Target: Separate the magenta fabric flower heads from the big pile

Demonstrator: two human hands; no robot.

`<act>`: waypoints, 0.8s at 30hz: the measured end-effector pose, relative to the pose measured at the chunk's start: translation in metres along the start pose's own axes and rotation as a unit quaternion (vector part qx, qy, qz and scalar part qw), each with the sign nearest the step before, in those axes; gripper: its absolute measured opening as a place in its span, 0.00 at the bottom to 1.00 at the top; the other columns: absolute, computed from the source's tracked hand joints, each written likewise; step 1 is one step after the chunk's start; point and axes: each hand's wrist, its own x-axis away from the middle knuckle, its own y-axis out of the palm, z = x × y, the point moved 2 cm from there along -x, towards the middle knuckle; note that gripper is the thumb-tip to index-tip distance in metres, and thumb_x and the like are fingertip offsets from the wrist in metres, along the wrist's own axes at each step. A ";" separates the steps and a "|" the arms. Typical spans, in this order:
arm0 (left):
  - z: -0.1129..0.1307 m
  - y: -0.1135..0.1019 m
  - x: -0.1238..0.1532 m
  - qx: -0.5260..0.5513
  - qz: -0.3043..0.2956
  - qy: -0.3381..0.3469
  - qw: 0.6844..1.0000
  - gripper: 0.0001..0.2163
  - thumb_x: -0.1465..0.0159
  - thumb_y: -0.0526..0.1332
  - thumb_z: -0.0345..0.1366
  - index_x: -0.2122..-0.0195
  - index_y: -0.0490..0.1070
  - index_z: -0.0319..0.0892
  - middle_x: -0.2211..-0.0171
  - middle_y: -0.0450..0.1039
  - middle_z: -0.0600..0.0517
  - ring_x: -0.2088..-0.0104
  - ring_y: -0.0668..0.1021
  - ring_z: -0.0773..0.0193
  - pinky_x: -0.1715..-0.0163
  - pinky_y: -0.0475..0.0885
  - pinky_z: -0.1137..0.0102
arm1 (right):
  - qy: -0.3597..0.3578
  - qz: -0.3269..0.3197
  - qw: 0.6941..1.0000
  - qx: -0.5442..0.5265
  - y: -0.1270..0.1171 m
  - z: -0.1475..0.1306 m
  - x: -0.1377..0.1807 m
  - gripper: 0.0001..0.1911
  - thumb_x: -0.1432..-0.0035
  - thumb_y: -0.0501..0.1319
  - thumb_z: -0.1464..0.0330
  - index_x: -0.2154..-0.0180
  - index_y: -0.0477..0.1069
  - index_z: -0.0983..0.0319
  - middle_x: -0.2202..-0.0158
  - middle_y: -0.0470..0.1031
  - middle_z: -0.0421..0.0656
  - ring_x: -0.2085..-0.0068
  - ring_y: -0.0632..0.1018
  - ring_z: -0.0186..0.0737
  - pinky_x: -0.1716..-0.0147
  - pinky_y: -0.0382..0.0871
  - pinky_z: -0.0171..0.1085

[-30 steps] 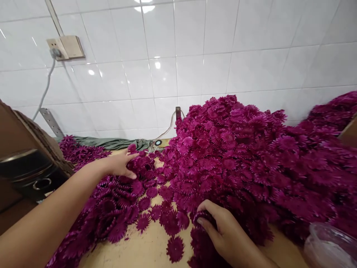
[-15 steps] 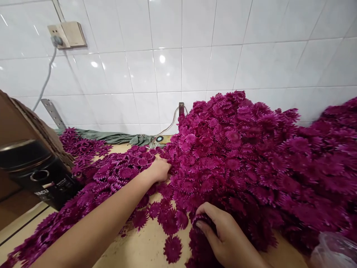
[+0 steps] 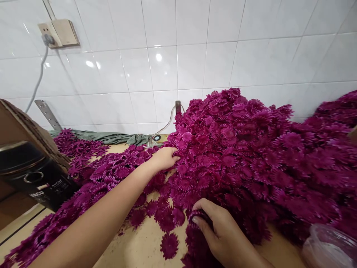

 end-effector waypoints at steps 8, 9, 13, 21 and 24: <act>0.082 0.000 0.005 0.087 -0.053 0.092 0.990 0.19 0.47 0.59 0.45 0.56 0.68 0.41 0.56 0.74 0.46 0.58 0.75 0.57 0.59 0.69 0.69 | -0.006 0.010 1.000 0.000 -0.001 0.000 -0.001 0.07 0.47 0.50 0.76 0.68 0.64 0.61 0.70 0.72 0.41 0.68 0.72 0.36 0.67 0.64 0.34; 0.089 0.001 0.007 0.077 -0.071 0.112 0.988 0.21 0.48 0.61 0.45 0.56 0.68 0.40 0.56 0.73 0.44 0.57 0.75 0.54 0.59 0.69 0.68 | -0.008 0.013 1.000 0.000 -0.001 0.001 -0.001 0.07 0.47 0.50 0.76 0.67 0.64 0.61 0.69 0.72 0.42 0.67 0.72 0.36 0.66 0.65 0.35; 0.076 -0.010 0.009 0.084 -0.076 0.094 0.989 0.20 0.46 0.59 0.45 0.53 0.68 0.45 0.55 0.74 0.48 0.57 0.75 0.56 0.57 0.68 0.66 | -0.021 0.016 1.000 0.001 -0.002 0.002 0.000 0.07 0.46 0.49 0.75 0.67 0.63 0.61 0.69 0.71 0.41 0.67 0.72 0.36 0.66 0.65 0.35; -0.029 -0.008 -0.004 0.052 -0.030 -0.110 0.992 0.12 0.41 0.53 0.35 0.60 0.71 0.38 0.65 0.77 0.49 0.66 0.78 0.63 0.67 0.70 0.73 | -0.027 0.007 1.000 -0.003 -0.001 -0.001 0.001 0.06 0.46 0.50 0.75 0.69 0.63 0.61 0.72 0.70 0.40 0.70 0.70 0.34 0.69 0.63 0.33; -0.046 0.006 -0.001 -0.001 -0.028 -0.141 0.990 0.11 0.43 0.55 0.38 0.64 0.72 0.40 0.63 0.76 0.47 0.61 0.76 0.58 0.64 0.69 0.70 | -0.021 0.006 1.000 -0.001 0.001 0.000 0.001 0.06 0.46 0.50 0.75 0.69 0.63 0.61 0.71 0.70 0.40 0.70 0.70 0.34 0.69 0.63 0.33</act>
